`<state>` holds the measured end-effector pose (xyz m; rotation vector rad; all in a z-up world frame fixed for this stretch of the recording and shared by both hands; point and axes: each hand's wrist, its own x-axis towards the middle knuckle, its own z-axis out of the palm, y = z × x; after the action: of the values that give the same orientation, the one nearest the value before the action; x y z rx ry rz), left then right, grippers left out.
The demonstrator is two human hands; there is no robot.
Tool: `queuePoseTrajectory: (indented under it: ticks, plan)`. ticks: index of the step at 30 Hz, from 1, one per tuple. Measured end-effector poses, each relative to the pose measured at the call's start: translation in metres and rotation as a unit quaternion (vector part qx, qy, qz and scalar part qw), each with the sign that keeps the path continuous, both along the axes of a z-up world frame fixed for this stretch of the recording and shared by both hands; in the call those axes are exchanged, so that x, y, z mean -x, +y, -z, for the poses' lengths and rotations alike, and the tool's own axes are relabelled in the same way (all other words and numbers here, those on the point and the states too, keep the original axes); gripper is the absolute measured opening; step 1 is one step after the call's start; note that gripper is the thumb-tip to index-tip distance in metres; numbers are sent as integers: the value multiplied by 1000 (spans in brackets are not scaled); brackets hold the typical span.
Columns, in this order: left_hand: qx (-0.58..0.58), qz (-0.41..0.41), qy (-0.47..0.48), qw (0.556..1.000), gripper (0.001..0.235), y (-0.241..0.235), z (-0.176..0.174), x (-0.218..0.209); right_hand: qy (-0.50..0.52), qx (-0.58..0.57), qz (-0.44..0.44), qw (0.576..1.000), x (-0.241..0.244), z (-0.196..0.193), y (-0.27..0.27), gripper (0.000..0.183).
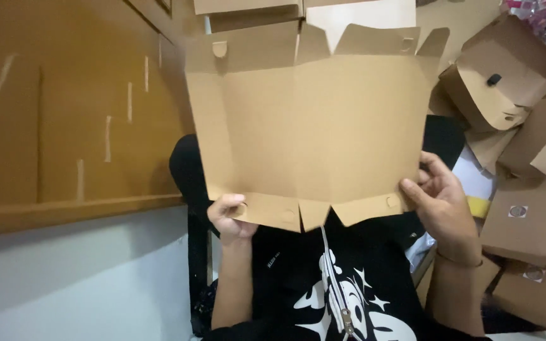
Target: The person sits on the floor and assembles small cardboard boxes. They apply stickers to the flaps of a completed box, then pick up a flat cardboard sheet and fold it into a box shape, securing the flaps with stickers.
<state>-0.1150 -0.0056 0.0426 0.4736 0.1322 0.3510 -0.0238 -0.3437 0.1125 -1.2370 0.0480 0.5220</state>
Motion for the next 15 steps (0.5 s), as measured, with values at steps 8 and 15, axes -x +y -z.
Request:
queuePoseTrajectory:
  ticks: [8,15]
  plan:
    - [-13,145,-86,986,52,26,-31,16,-159,155,60,973,-1,5,-19,44]
    - [-225,116,297,921,57,13,-64,22,-100,152,44,982,-1,15,-40,33]
